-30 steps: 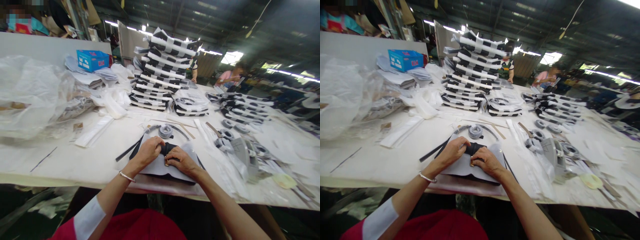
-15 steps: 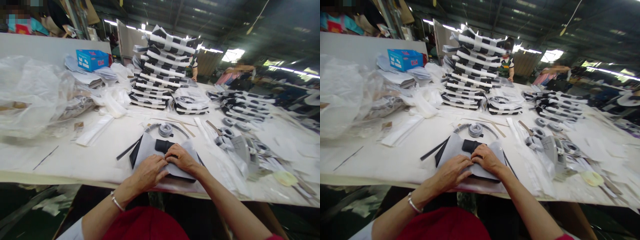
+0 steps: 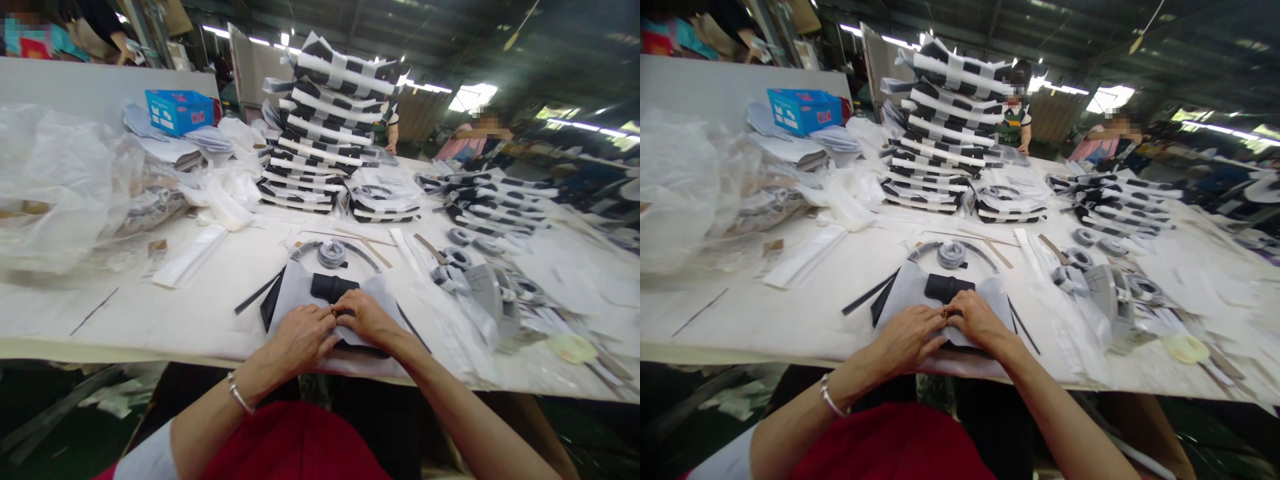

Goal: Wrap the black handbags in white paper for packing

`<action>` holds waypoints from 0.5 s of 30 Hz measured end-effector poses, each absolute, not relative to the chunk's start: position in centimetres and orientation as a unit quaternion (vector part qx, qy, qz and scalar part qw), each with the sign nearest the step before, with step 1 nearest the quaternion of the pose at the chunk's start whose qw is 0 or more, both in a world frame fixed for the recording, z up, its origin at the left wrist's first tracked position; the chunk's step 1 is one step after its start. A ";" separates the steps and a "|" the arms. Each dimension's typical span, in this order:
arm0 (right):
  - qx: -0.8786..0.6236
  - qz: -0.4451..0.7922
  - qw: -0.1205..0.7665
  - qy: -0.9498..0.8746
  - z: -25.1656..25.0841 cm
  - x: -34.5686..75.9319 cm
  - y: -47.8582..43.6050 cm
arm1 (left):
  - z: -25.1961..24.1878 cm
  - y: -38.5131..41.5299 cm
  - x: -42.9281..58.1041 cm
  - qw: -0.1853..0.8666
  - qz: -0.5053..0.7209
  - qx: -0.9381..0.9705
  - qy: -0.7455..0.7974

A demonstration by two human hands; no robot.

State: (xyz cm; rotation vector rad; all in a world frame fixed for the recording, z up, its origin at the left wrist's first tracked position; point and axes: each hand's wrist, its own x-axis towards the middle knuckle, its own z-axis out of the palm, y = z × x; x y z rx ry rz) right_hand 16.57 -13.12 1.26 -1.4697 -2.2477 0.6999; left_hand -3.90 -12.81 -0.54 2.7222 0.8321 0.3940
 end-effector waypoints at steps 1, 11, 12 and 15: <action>-0.530 0.259 0.186 -0.786 1.5 16.3 -13.2 | -0.6 -12.8 -3.9 0.123 0.135 0.941 0.286; -0.689 0.138 0.064 -0.709 2.5 13.6 -13.1 | -0.6 -13.2 -3.8 0.085 0.132 0.947 0.281; -0.696 0.130 0.041 -0.705 2.6 13.3 -13.1 | -0.7 -13.2 -3.9 0.092 0.136 0.946 0.279; -0.712 0.085 0.006 -0.697 3.2 12.4 -13.4 | -1.1 -13.1 -4.2 0.110 0.163 0.941 0.274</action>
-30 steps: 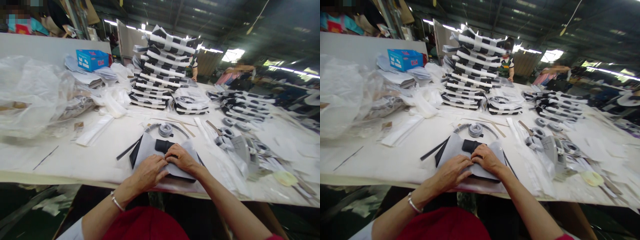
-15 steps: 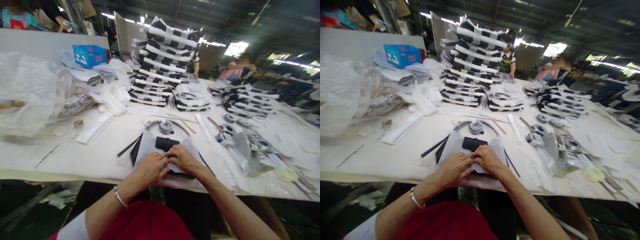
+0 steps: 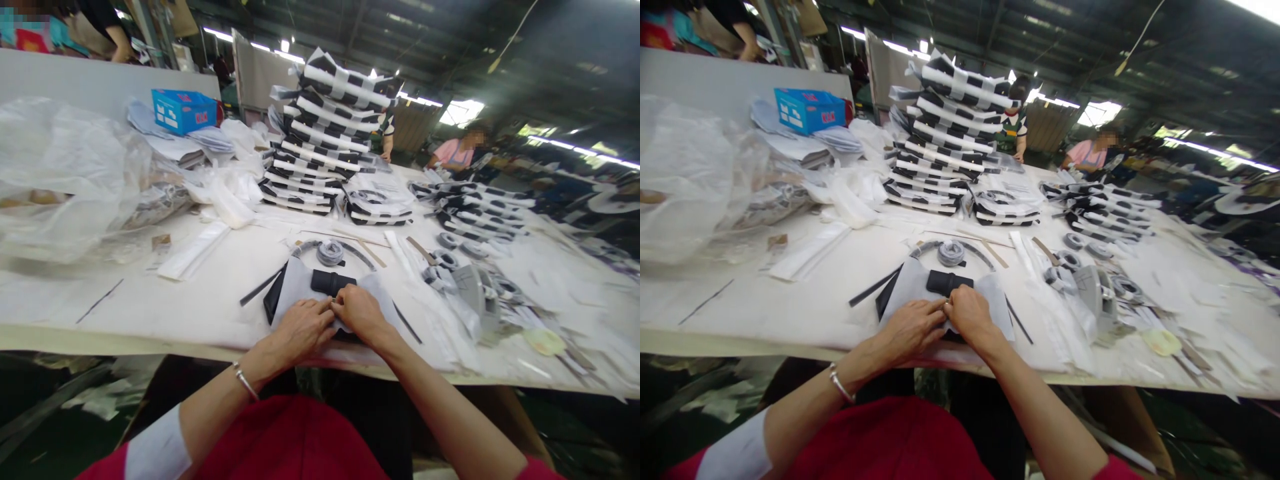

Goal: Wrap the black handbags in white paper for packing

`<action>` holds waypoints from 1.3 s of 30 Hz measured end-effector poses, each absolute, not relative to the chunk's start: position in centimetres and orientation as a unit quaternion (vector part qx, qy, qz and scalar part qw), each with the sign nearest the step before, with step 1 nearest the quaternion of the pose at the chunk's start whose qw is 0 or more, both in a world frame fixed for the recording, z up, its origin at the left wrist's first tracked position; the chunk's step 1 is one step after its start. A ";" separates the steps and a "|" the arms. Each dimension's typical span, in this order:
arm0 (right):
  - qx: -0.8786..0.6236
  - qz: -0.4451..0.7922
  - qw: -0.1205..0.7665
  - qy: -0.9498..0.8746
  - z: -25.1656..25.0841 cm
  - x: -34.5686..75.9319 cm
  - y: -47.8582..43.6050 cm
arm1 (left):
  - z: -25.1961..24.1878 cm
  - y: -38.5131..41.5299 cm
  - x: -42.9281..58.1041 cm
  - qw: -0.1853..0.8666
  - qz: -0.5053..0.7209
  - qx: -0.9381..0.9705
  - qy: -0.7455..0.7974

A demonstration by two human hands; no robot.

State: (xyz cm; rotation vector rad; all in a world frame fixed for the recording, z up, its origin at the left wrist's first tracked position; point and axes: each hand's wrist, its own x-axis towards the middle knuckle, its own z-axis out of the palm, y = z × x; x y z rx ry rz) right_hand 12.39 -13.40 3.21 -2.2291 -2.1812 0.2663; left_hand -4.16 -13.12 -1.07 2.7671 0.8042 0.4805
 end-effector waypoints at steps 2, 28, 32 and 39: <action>-0.718 0.065 -0.008 -0.693 3.6 11.8 -13.7 | -1.1 -13.0 -4.4 0.119 0.172 0.942 0.264; -0.569 0.138 0.069 -0.808 2.8 14.5 -12.6 | 0.3 -9.7 -5.5 0.348 0.164 0.891 0.242; -0.592 0.080 0.100 -0.796 3.1 15.4 -12.7 | 0.2 -9.9 -5.3 0.295 0.215 0.880 0.304; -0.597 0.097 0.172 -0.777 2.5 18.4 -15.7 | -0.3 -10.1 -8.9 0.005 0.203 0.912 0.355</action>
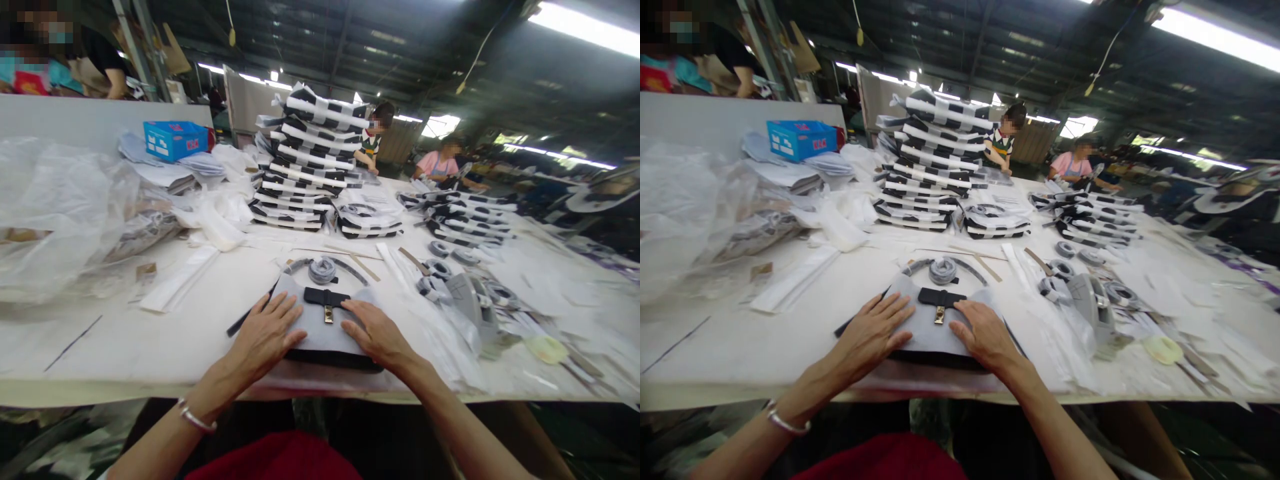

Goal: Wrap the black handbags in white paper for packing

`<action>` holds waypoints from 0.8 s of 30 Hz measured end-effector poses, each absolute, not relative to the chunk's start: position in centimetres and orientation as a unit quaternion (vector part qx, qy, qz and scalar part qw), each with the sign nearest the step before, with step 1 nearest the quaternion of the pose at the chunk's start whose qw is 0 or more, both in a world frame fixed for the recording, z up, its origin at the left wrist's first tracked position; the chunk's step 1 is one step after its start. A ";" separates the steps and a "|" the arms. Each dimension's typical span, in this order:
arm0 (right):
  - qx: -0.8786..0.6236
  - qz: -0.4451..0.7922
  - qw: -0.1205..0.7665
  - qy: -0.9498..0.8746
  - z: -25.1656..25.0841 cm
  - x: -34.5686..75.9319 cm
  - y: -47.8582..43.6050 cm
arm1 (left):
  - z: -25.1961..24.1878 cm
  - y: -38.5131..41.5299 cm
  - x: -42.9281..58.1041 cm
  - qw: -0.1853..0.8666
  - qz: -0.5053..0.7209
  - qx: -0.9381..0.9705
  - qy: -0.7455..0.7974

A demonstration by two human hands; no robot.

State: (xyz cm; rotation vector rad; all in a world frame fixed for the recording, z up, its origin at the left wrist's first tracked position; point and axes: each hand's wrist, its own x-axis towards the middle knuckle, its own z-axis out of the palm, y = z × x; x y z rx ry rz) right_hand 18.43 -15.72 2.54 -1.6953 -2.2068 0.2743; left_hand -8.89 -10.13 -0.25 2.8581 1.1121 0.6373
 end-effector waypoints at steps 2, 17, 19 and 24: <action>-0.550 0.085 0.188 -0.809 2.4 18.6 -16.5 | -0.9 -9.9 -10.2 -0.009 0.188 0.925 0.329; -0.488 0.001 0.088 -0.868 -1.0 18.2 -14.4 | -3.2 -6.8 -5.9 -0.107 0.090 0.962 0.234; -0.492 -0.018 0.093 -0.865 -0.7 18.2 -13.6 | -4.8 -5.8 -5.8 -0.123 0.112 0.957 0.237; -0.519 -0.073 0.074 -0.849 0.7 19.1 -14.2 | -7.6 -5.1 -6.5 -0.154 0.209 0.935 0.240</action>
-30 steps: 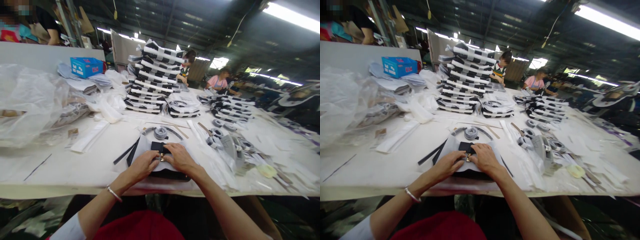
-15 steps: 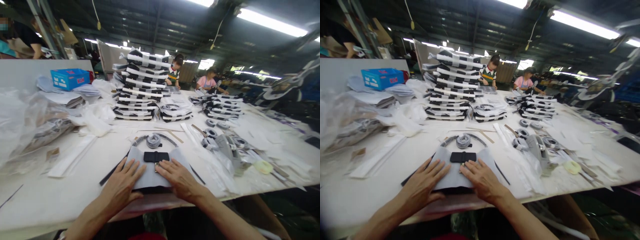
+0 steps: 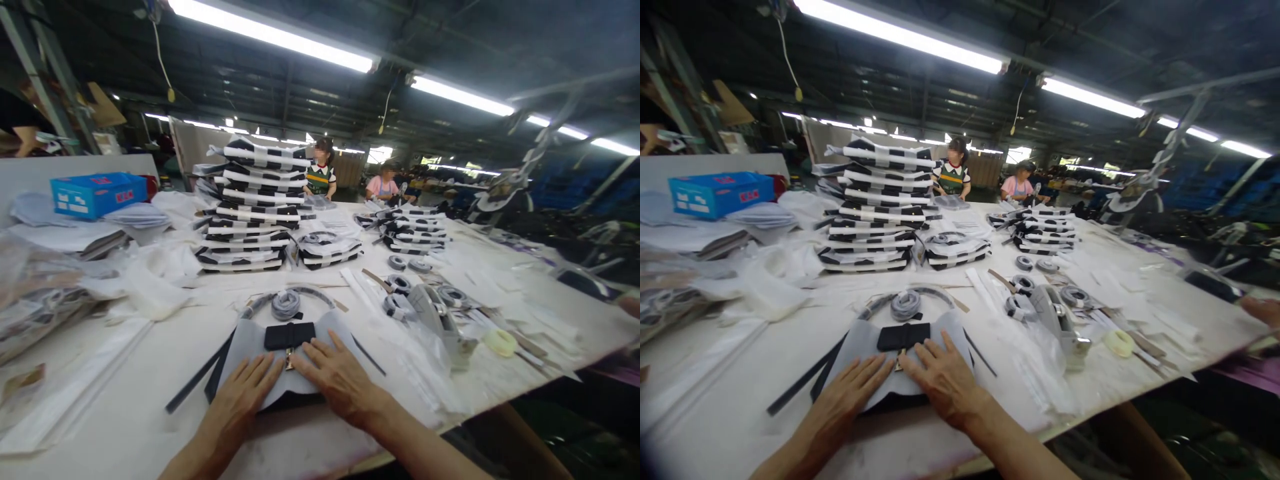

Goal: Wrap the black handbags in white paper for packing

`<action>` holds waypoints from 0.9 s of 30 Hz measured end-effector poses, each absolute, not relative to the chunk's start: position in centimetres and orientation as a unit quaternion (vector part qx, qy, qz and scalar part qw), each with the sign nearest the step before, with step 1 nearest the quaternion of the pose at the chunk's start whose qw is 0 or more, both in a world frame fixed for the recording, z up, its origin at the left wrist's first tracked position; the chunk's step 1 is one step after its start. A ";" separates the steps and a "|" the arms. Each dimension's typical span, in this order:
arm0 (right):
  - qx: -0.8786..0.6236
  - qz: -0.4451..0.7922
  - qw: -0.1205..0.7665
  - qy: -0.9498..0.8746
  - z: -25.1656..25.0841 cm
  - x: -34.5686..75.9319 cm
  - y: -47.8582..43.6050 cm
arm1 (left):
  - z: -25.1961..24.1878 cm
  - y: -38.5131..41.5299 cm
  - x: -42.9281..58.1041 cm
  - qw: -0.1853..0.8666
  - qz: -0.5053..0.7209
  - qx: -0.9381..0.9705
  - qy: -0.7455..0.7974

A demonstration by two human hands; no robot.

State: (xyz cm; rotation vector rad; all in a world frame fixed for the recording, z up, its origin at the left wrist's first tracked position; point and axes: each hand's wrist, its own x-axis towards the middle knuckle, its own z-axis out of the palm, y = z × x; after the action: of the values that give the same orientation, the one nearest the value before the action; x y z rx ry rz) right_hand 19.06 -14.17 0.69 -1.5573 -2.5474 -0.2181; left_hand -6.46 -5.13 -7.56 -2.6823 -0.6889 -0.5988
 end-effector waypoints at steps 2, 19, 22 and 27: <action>-0.537 -0.103 0.076 -0.834 -0.1 19.8 -14.9 | -8.0 -5.3 -6.7 0.169 -0.234 -0.927 -0.241; -0.525 -0.202 0.216 -0.798 -5.0 20.5 -15.4 | -5.2 -7.8 -5.5 0.223 -0.287 -0.911 -0.196; -0.527 -0.206 0.224 -0.793 -5.6 20.5 -15.2 | -5.8 -8.0 -5.0 0.247 -0.279 -0.906 -0.200; -0.525 -0.222 0.245 -0.785 -5.9 20.3 -15.0 | -6.0 -8.5 -4.5 0.262 -0.296 -0.895 -0.207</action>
State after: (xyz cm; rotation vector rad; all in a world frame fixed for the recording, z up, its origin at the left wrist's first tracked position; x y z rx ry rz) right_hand 20.34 -14.96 -5.93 -1.4320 -2.1422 -0.6054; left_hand -4.51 -8.50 -6.02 -2.4216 -0.5599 -0.8012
